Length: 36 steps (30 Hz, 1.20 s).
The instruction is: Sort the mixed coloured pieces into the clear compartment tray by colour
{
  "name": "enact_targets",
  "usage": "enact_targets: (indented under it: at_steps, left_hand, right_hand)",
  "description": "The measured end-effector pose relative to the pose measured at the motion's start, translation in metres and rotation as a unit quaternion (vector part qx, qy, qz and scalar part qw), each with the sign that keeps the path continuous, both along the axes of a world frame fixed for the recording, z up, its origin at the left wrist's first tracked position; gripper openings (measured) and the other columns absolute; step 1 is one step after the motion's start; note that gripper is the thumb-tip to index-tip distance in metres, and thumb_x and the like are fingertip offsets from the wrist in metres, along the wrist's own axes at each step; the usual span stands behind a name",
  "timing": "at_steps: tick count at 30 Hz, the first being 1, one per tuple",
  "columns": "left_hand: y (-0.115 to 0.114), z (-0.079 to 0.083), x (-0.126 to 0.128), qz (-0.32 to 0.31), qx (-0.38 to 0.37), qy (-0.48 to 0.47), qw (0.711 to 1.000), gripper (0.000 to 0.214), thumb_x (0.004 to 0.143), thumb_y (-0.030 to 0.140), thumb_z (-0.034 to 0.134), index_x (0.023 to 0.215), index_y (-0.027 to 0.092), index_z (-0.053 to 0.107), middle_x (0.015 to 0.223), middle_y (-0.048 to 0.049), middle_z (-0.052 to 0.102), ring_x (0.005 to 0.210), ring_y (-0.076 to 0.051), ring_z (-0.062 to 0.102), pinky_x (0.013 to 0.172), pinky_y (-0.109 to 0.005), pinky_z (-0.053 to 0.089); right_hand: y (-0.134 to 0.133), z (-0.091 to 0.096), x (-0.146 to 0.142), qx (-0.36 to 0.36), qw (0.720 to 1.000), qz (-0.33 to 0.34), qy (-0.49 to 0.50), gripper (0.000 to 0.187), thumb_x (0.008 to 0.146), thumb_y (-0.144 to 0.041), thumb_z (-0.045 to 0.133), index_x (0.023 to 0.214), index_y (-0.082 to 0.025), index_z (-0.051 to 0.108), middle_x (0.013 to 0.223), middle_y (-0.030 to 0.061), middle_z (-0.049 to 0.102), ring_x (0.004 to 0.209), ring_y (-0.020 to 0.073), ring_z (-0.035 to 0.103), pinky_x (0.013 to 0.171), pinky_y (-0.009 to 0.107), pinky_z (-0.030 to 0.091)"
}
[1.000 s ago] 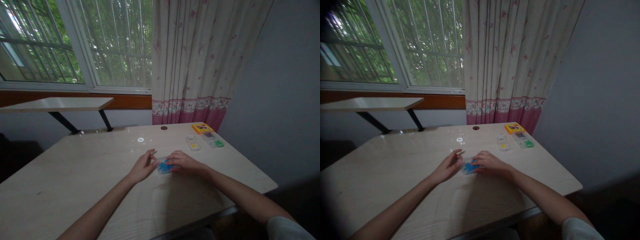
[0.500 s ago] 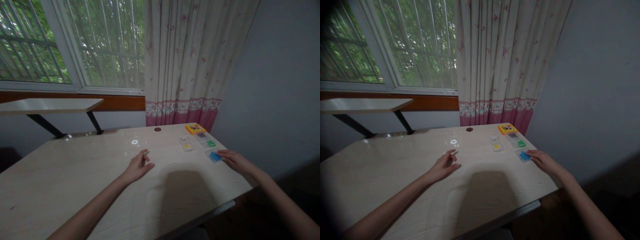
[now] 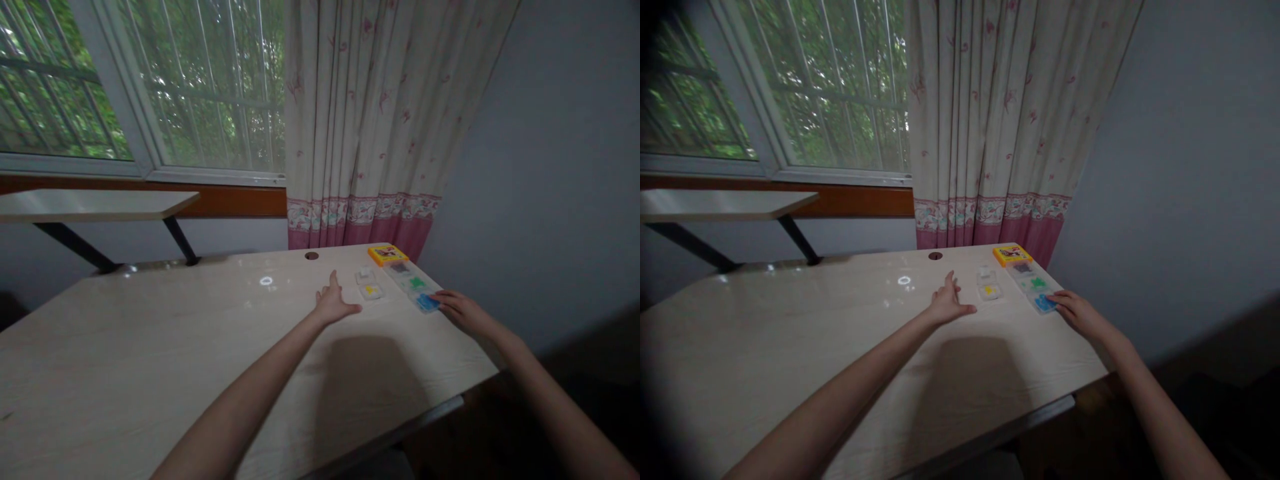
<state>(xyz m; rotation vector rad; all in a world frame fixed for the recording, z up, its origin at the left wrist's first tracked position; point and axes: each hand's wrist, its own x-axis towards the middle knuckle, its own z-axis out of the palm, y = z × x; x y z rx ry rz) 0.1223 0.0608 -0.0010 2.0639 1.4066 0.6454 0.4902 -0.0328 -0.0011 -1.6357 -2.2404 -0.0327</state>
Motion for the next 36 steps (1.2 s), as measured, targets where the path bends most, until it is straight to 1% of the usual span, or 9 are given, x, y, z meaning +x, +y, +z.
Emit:
enact_targets:
  at_steps: [4, 8, 14, 19, 23, 26, 27, 32, 36]
  left_hand:
    - [0.004, -0.006, 0.033, 0.0, 0.007, 0.02, 1.0, 0.127, 0.045, 0.056, 0.07, 0.134, 0.016, -0.009, 0.119, -0.0161, 0.049, 0.115, -0.032, 0.038, 0.097, -0.048, 0.016]
    - [0.001, -0.008, 0.05, 0.004, 0.022, 0.014, 1.0, 0.121, 0.049, 0.046, 0.071, 0.133, 0.015, -0.01, 0.122, -0.0173, 0.046, 0.116, -0.033, 0.035, 0.097, -0.05, 0.013]
    - [-0.002, -0.006, 0.06, 0.025, 0.022, 0.017, 0.999, 0.108, 0.059, 0.033, 0.065, 0.133, 0.014, -0.01, 0.12, -0.0163, 0.048, 0.116, -0.031, 0.035, 0.098, -0.052, 0.009]
    - [0.0, -0.006, 0.058, 0.018, 0.023, 0.009, 1.0, 0.104, 0.06, 0.032, 0.064, 0.134, 0.012, -0.006, 0.119, -0.0174, 0.048, 0.116, -0.031, 0.036, 0.098, -0.051, 0.011]
    - [-0.002, -0.008, 0.037, -0.013, 0.037, 0.019, 0.999, 0.098, 0.057, 0.033, 0.066, 0.134, 0.01, 0.008, 0.115, -0.016, 0.05, 0.111, -0.031, 0.04, 0.096, -0.046, 0.022]
    - [-0.006, -0.009, 0.006, -0.065, 0.049, 0.016, 0.997, 0.082, 0.055, 0.03, 0.068, 0.126, 0.014, 0.03, 0.106, -0.0106, 0.054, 0.102, -0.029, 0.047, 0.089, -0.039, 0.033]
    - [-0.008, -0.009, -0.007, -0.081, 0.049, 0.007, 0.995, 0.078, 0.055, 0.029, 0.069, 0.123, 0.015, 0.034, 0.105, -0.0096, 0.054, 0.099, -0.028, 0.048, 0.086, -0.037, 0.036]
    - [-0.026, -0.007, -0.061, -0.088, 0.054, -0.049, 0.993, 0.076, 0.054, 0.026, 0.071, 0.12, 0.016, 0.034, 0.103, -0.0085, 0.052, 0.1, -0.026, 0.048, 0.088, -0.038, 0.036]
    - [-0.045, -0.006, -0.087, -0.096, 0.07, -0.059, 0.991, 0.069, 0.056, 0.027, 0.07, 0.115, 0.017, 0.035, 0.101, -0.0083, 0.053, 0.097, -0.025, 0.05, 0.085, -0.038, 0.039]
  right_hand:
    - [0.0, -0.001, -0.004, 0.011, 1.0, -0.007, 0.016, 0.037, 0.086, -0.037, 0.037, 0.112, -0.021, 0.058, 0.11, 0.0115, 0.056, 0.1, 0.0224, 0.055, 0.09, 0.041, 0.043]
    - [-0.003, 0.0, -0.009, 0.005, 0.998, -0.021, 0.051, 0.038, 0.084, -0.039, 0.039, 0.111, -0.02, 0.059, 0.11, 0.0114, 0.056, 0.101, 0.0229, 0.055, 0.091, 0.041, 0.042]
    - [-0.004, 0.003, -0.013, -0.008, 0.994, -0.043, 0.1, 0.036, 0.081, -0.042, 0.044, 0.104, -0.021, 0.061, 0.109, 0.01, 0.058, 0.101, 0.0242, 0.055, 0.091, 0.043, 0.042]
    - [0.003, 0.005, -0.012, 0.012, 0.996, -0.057, 0.07, 0.033, 0.079, -0.04, 0.045, 0.098, -0.019, 0.064, 0.106, 0.0118, 0.058, 0.097, 0.0252, 0.056, 0.088, 0.044, 0.043]
    - [0.008, 0.012, -0.03, 0.068, 0.994, -0.062, 0.059, 0.031, 0.081, -0.036, 0.044, 0.095, -0.017, 0.064, 0.106, 0.0124, 0.056, 0.098, 0.0246, 0.054, 0.089, 0.043, 0.042]
    - [0.009, 0.021, -0.064, 0.085, 0.994, -0.019, 0.072, 0.028, 0.082, -0.034, 0.044, 0.096, -0.019, 0.063, 0.105, 0.0102, 0.057, 0.099, 0.0225, 0.053, 0.09, 0.042, 0.041]
    - [0.01, 0.024, -0.078, 0.081, 0.994, 0.005, 0.077, 0.027, 0.082, -0.033, 0.045, 0.097, -0.019, 0.063, 0.105, 0.01, 0.057, 0.1, 0.022, 0.053, 0.09, 0.042, 0.041]
    - [0.02, 0.038, -0.151, 0.028, 0.986, 0.133, 0.094, 0.025, 0.083, -0.028, 0.046, 0.103, -0.02, 0.059, 0.107, 0.0091, 0.056, 0.102, 0.0193, 0.051, 0.09, 0.039, 0.041]
    - [0.026, 0.046, -0.201, -0.018, 0.97, 0.203, 0.132, 0.039, 0.083, -0.027, 0.048, 0.121, -0.019, 0.044, 0.117, 0.0101, 0.05, 0.11, 0.0187, 0.045, 0.096, 0.039, 0.036]
